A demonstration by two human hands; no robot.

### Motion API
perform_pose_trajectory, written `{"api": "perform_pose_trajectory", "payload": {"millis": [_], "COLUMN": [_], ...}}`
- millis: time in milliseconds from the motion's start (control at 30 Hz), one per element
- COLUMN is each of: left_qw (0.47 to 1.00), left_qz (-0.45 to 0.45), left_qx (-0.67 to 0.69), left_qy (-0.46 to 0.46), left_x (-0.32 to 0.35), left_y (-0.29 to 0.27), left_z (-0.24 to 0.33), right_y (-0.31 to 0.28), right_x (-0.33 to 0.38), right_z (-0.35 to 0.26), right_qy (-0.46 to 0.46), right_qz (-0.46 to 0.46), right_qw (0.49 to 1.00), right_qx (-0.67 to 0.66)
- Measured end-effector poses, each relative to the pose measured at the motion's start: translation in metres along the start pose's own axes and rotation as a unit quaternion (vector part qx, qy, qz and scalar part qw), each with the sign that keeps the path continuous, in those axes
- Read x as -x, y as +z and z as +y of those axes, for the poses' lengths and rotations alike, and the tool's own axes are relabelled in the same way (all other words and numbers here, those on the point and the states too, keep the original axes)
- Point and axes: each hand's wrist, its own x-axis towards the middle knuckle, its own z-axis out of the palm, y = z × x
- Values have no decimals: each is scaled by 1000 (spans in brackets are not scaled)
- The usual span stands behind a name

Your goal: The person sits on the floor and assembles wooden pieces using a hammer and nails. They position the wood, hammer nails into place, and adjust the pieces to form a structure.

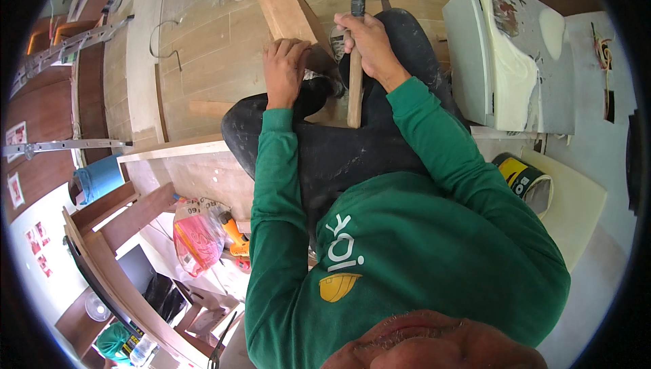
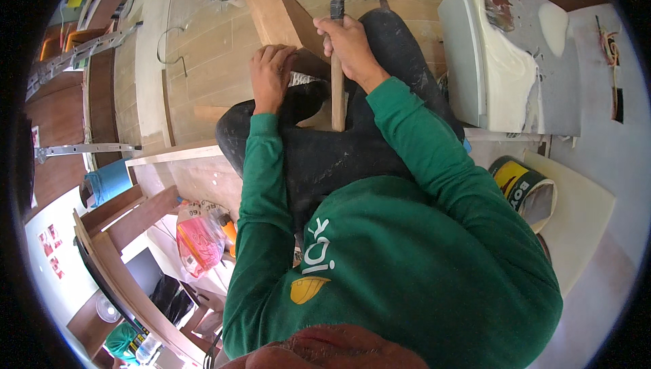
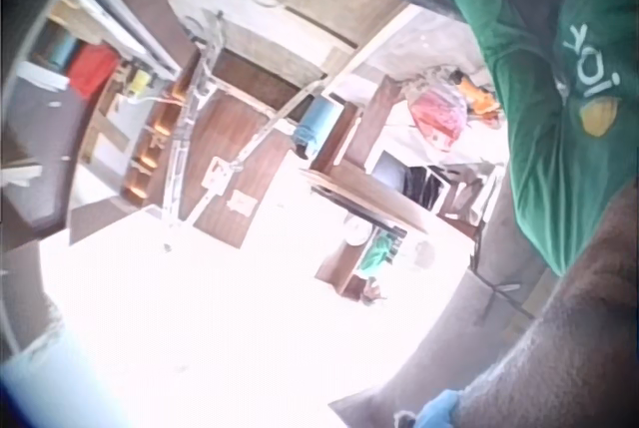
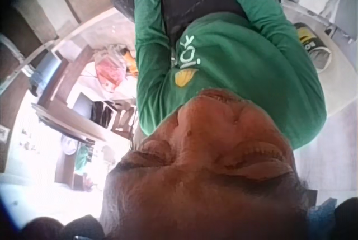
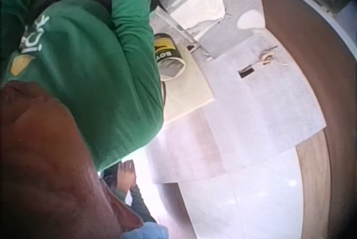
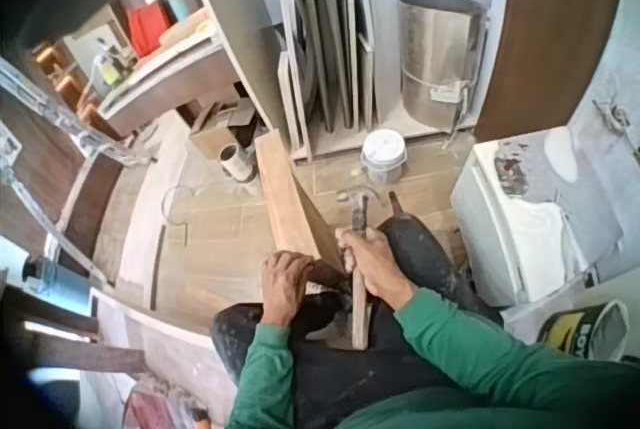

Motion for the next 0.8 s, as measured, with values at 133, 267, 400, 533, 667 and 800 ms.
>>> {"api": "perform_pose_trajectory", "payload": {"millis": [133, 267, 400, 533, 667, 800], "left_qw": [1000, 1000, 999, 999, 999, 999], "left_qz": [15, 22, 10, 5, -11, -17], "left_qx": [24, 21, 43, 46, 43, 37], "left_qy": [0, -3, -12, -5, 4, -20], "left_x": [2, 0, 2, -3, -7, -6], "left_y": [7, 8, 9, 7, 2, -7], "left_z": [-6, -3, -2, 3, 6, 12], "right_y": [3, 4, 3, 2, 2, 7], "right_x": [2, 0, -2, 1, 2, -1], "right_z": [-5, -5, -1, -8, -10, -2], "right_qy": [13, 12, -2, -1, 2, 3], "right_qz": [-13, -18, -16, -24, -28, -21], "right_qw": [1000, 1000, 1000, 999, 999, 998], "right_qx": [17, 4, -20, -27, -40, -51]}}
